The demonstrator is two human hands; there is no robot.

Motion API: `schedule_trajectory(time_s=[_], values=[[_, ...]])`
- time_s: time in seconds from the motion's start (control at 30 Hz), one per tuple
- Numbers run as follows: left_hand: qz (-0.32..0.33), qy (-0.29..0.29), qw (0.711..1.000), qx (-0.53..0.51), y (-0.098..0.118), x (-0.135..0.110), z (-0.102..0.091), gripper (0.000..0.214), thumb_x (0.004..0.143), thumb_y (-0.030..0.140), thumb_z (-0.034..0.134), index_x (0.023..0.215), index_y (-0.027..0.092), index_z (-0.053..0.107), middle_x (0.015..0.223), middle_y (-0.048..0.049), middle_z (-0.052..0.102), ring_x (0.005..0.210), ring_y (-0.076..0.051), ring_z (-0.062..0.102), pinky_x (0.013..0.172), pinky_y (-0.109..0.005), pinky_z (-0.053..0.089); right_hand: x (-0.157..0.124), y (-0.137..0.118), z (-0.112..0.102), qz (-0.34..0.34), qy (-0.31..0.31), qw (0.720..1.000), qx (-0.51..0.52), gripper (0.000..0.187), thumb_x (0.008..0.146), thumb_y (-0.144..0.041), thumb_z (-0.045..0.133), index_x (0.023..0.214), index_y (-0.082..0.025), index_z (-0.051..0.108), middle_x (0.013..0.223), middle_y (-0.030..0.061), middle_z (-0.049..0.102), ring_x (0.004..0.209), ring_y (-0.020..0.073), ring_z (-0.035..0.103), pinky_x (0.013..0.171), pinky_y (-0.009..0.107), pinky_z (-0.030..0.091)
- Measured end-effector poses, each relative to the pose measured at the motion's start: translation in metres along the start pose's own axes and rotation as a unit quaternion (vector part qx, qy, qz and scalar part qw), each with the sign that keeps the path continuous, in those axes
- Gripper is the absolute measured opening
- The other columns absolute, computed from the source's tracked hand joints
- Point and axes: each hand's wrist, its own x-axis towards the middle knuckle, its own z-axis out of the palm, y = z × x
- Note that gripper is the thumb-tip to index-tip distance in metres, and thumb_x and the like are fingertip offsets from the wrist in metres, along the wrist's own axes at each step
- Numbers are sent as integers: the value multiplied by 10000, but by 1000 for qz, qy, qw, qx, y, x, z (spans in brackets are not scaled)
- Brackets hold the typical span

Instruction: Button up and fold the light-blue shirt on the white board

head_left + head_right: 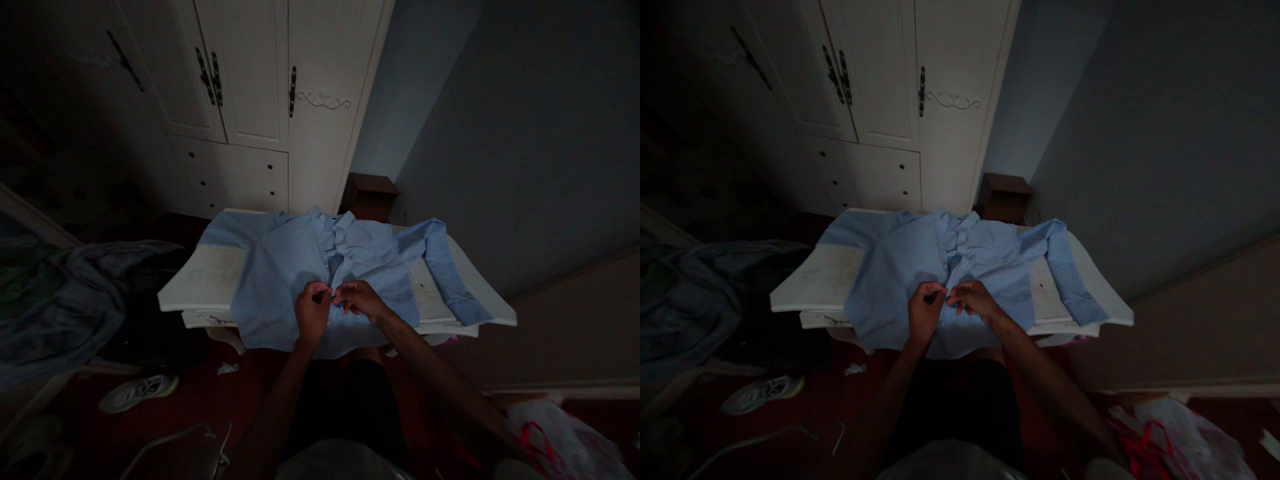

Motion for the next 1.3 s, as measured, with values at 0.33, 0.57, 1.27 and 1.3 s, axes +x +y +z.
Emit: schedule_trajectory(time_s=[0.33, 0.57, 1.27, 1.3], values=[[-4, -6, 999, 54, 7, 2, -4, 55, 794, 183, 604, 841, 198, 581, 818, -23, 687, 797, -162, 666, 780, -304, 529, -2, 3, 0, -28, -4, 1000, -3, 258, 630, -367, 695, 745, -145, 630, 695, 34, 710, 397, 78, 542, 292, 152, 275], [78, -78, 982, 155, 5, 1, -25, 116, 852, 161, 525, 898, 189, 628, 895, -60, 715, 876, -202, 672, 849, -357, 514, -2, 6, 2, -145, 61, 973, -166, 273, 809, -438, 578, 753, -172, 598, 707, 29, 678, 469, 113, 580, 399, 213, 422], [184, -57, 893, 408, -28, 4, -104, 477, 909, 451, 518, 1302, 183, 555, 1434, -179, 487, 1362, -324, 413, 1150, -553, 220, -44, 89, -94, -241, 222, 725, -606, 664, 973, -525, 331, 1524, -163, 254, 1527, 172, 350, 1428, 295, 304, 1126, 535, 294], [180, -55, 896, 402, -26, 6, -105, 457, 901, 451, 531, 1269, 186, 581, 1412, -178, 512, 1346, -330, 433, 1140, -557, 241, -43, 88, -95, -241, 220, 731, -599, 674, 968, -535, 337, 1521, -158, 261, 1517, 178, 368, 1419, 303, 322, 1118, 539, 307]])
